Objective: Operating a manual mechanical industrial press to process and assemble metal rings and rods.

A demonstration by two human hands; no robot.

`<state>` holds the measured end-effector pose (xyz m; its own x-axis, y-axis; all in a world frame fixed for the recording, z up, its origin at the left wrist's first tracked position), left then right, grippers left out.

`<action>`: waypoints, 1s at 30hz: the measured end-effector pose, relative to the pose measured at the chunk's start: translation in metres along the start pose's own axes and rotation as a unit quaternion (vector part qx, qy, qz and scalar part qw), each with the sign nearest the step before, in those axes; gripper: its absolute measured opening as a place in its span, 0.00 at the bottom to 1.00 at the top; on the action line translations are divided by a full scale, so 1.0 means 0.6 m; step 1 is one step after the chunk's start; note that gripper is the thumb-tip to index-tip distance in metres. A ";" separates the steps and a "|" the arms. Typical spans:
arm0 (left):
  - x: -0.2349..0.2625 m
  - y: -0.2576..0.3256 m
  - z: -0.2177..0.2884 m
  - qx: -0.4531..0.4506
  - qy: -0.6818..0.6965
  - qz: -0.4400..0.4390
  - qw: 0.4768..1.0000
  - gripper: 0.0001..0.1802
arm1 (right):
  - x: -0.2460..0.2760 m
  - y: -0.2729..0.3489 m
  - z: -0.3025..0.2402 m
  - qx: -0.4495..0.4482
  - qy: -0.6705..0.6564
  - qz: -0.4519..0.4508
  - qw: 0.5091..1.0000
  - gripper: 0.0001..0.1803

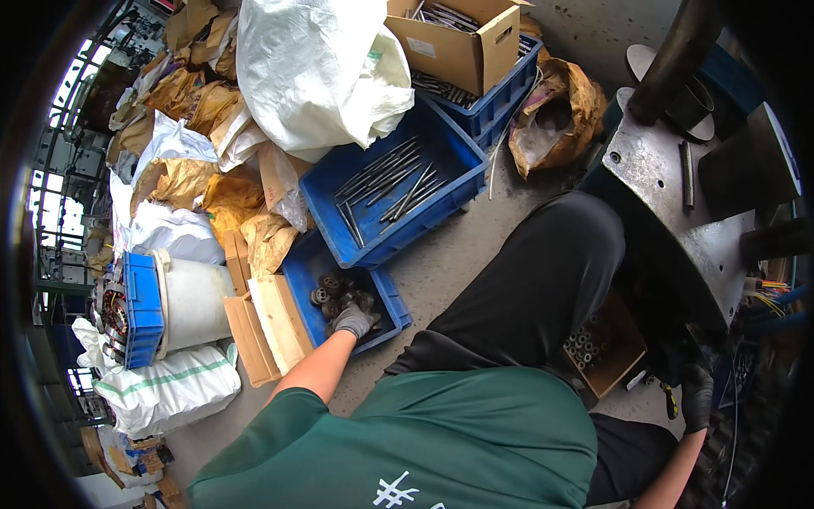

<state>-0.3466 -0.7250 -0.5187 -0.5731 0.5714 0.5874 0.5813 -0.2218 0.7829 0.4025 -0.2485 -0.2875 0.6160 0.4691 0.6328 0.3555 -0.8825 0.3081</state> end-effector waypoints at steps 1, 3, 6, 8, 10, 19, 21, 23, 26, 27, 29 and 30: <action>-0.004 0.005 0.005 -0.029 0.051 0.011 0.998 0.54 | 0.004 0.001 -0.004 0.008 0.061 -0.022 0.998 0.12; -0.053 -0.026 -0.021 0.017 0.128 -0.003 0.992 0.54 | -0.013 -0.002 -0.041 0.030 0.059 -0.014 0.998 0.13; -0.141 -0.140 -0.043 0.060 0.182 0.024 0.981 0.51 | -0.010 0.010 -0.013 0.026 0.036 -0.007 0.999 0.13; -0.164 -0.159 -0.065 0.069 0.180 0.061 0.979 0.48 | -0.012 0.000 -0.003 0.017 0.024 -0.023 0.999 0.13; -0.166 -0.166 -0.065 0.058 0.354 0.070 0.931 0.45 | -0.006 0.007 -0.030 0.008 0.059 -0.067 0.996 0.13; -0.137 -0.168 -0.106 -0.001 0.915 0.069 0.398 0.34 | -0.007 0.031 -0.059 -0.027 0.049 -0.039 0.998 0.15; -0.133 -0.161 -0.118 -0.014 0.972 0.063 0.227 0.31 | -0.011 0.032 -0.052 -0.027 0.043 -0.046 0.998 0.16; -0.127 -0.156 -0.130 -0.029 0.997 0.054 0.049 0.29 | -0.012 0.033 -0.036 -0.026 0.034 -0.038 0.998 0.17; -0.047 -0.114 0.016 -0.041 0.949 -0.094 0.298 0.31 | 0.032 0.118 -0.058 -0.074 0.034 0.018 0.997 0.16; -0.088 -0.155 -0.194 -0.020 0.971 -0.032 0.236 0.33 | -0.029 0.035 -0.066 -0.033 -0.006 -0.038 0.999 0.16; -0.099 -0.161 -0.216 -0.028 0.962 -0.079 0.259 0.31 | -0.032 0.039 -0.075 0.067 0.122 -0.034 0.990 0.16; -0.086 -0.156 -0.214 -0.036 0.949 -0.126 0.287 0.30 | -0.032 0.044 -0.080 0.063 0.121 -0.030 0.990 0.16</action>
<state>-0.4456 -0.8355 -0.5959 0.0856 -0.8674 -0.4903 0.4088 -0.4181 0.8112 0.3664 -0.2826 -0.2570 0.4098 0.4842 0.7731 0.4807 -0.8349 0.2681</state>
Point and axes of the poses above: each hand's wrist, its own y-axis away from the middle knuckle, its own x-axis out of the back of the hand, z = x × y, the point moved 3 cm from there along -y, towards the middle knuckle, and after that the axes turned 5 degrees about -z, right-handed, at the moved point
